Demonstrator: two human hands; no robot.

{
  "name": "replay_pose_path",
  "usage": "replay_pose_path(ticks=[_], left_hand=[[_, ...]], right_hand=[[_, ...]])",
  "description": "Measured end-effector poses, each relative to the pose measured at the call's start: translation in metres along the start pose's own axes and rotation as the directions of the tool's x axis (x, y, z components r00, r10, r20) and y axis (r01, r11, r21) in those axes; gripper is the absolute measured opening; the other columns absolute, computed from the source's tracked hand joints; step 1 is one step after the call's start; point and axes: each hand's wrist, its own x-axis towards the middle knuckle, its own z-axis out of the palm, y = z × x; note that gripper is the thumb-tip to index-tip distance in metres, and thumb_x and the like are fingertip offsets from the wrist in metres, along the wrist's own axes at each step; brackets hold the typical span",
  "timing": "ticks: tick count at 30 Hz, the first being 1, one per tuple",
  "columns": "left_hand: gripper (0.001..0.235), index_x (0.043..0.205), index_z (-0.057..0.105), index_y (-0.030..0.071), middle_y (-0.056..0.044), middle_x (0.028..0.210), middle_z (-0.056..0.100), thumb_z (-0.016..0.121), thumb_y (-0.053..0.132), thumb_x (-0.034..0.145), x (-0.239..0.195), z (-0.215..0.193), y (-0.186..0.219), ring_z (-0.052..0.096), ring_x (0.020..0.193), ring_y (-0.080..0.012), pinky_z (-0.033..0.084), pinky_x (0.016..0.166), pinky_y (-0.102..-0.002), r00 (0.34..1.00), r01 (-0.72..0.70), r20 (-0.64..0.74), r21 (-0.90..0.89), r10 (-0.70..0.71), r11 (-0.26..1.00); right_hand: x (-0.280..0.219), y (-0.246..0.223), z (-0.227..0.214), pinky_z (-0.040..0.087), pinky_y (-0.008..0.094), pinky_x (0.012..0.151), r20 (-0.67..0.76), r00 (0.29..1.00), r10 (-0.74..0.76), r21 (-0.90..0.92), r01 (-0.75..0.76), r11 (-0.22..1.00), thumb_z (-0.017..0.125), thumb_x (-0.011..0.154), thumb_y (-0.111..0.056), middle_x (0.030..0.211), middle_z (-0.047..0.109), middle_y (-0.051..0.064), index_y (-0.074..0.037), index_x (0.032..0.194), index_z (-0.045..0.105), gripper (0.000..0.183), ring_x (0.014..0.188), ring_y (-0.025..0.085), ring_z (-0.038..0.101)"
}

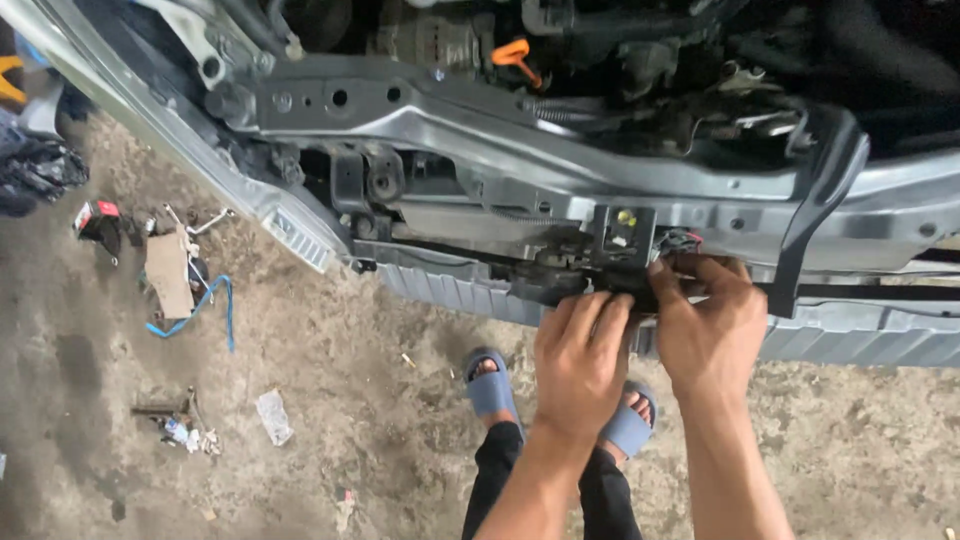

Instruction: The person works on the engine bay of a Honda car, manipulating various hoses and electrical connectors. They disconnect and reconnect a black hose near the engine block and handle wiring near the front radiator support and battery area.

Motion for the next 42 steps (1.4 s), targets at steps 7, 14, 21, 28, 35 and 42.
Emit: replay_pose_path(ticks=[7,14,21,28,35,42], left_hand=[[0.012,0.103,0.072,0.007,-0.01,0.096,0.063,0.064,0.005,0.095,0.01,-0.003,-0.008,0.069,0.08,-0.0296,0.056,0.066,-0.037,0.98,-0.177,-0.095,0.004,0.176,0.984],[0.019,0.115,0.072,0.004,-0.014,0.112,0.067,0.059,0.007,0.102,0.019,-0.008,-0.006,0.072,0.096,-0.0318,0.057,0.082,-0.04,0.969,-0.244,-0.05,-0.062,0.242,0.968],[0.025,0.113,0.075,0.004,-0.012,0.11,0.071,0.051,0.007,0.105,0.024,-0.007,-0.005,0.074,0.102,-0.0288,0.058,0.086,-0.039,0.964,-0.264,-0.034,-0.067,0.262,0.962],[0.017,0.11,0.076,0.003,-0.012,0.109,0.072,0.063,0.009,0.1,0.023,-0.002,-0.007,0.076,0.098,-0.0281,0.06,0.083,-0.037,0.951,-0.305,-0.063,-0.041,0.303,0.951],[0.015,0.107,0.077,0.005,-0.011,0.107,0.074,0.069,0.014,0.099,0.021,0.004,-0.008,0.076,0.097,-0.0264,0.061,0.082,-0.035,0.945,-0.317,-0.083,-0.001,0.316,0.948],[0.019,0.108,0.076,0.006,-0.011,0.107,0.072,0.075,0.02,0.095,0.022,0.001,-0.004,0.075,0.096,-0.0261,0.061,0.081,-0.036,0.931,-0.357,-0.063,0.068,0.361,0.932]], right_hand=[[-0.003,0.004,0.0,0.053,0.049,0.072,-0.033,0.995,-0.098,0.007,0.099,0.995,0.082,0.095,-0.021,0.092,0.066,0.021,-0.005,0.105,0.082,0.019,0.081,0.042,0.068],[-0.009,-0.007,0.01,0.053,0.024,0.057,-0.096,0.89,0.446,0.624,-0.295,0.724,0.078,0.095,-0.02,0.091,0.07,0.01,-0.003,0.109,0.075,0.022,0.063,0.014,0.059],[0.011,0.021,0.023,0.055,0.037,0.081,0.057,0.907,0.416,0.459,-0.394,0.796,0.085,0.084,-0.036,0.088,0.073,0.014,-0.017,0.104,0.082,0.028,0.091,0.028,0.071],[0.014,0.022,0.007,0.044,0.035,0.055,0.183,0.935,0.303,0.465,-0.354,0.812,0.076,0.098,-0.029,0.069,0.064,0.015,-0.006,0.113,0.08,0.028,0.063,0.022,0.059],[0.015,0.017,0.014,0.045,0.016,0.045,0.368,0.808,0.46,0.702,-0.567,0.432,0.081,0.09,-0.022,0.064,0.06,0.004,-0.001,0.101,0.079,0.024,0.05,0.009,0.053],[0.018,0.038,0.014,0.042,0.015,0.042,0.394,0.832,0.39,0.674,-0.55,0.493,0.085,0.087,-0.028,0.064,0.058,0.002,-0.004,0.1,0.079,0.028,0.05,0.008,0.052]])
